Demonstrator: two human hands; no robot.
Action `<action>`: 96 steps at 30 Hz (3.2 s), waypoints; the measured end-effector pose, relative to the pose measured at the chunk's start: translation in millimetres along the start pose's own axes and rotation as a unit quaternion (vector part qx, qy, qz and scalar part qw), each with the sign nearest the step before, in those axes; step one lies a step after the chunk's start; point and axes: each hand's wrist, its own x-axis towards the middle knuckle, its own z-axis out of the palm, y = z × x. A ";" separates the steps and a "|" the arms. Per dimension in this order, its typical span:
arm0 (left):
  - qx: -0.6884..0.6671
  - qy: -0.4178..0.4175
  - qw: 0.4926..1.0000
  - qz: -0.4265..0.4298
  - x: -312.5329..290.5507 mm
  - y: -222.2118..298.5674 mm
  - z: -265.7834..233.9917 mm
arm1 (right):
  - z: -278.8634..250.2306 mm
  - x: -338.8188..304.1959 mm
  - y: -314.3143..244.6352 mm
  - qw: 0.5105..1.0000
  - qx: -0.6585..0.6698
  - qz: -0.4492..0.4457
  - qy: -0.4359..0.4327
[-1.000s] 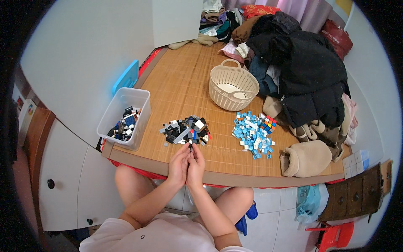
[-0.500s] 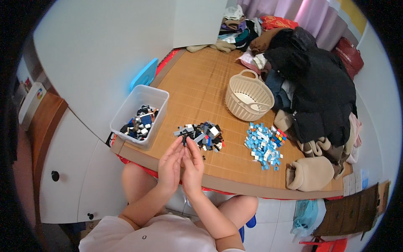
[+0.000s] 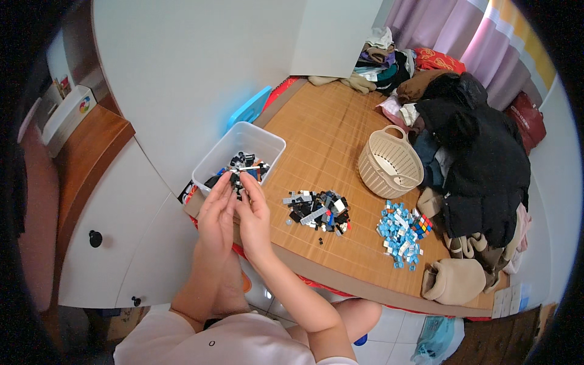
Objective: The person sits on a tatami mat and assembles small plastic building blocks by hand. They pick up individual pieces from piles on the floor and a nearby container, connecting them to form a small structure. The person handles the blocks one by one, occasionally adjusting the growing assembly.
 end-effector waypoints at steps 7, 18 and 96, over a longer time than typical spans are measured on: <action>0.015 0.034 0.999 0.039 3.7 6.9 -11.4 | 5.2 0.4 2.4 1.000 -0.001 0.012 0.000; 0.020 -0.035 0.998 -0.046 -19.5 -8.3 15.7 | -25.1 -22.2 -12.1 0.998 -0.003 0.011 0.055; 0.018 -0.073 0.944 -0.320 -66.1 -175.4 34.6 | -163.6 -78.4 10.5 0.950 -0.064 -0.012 0.306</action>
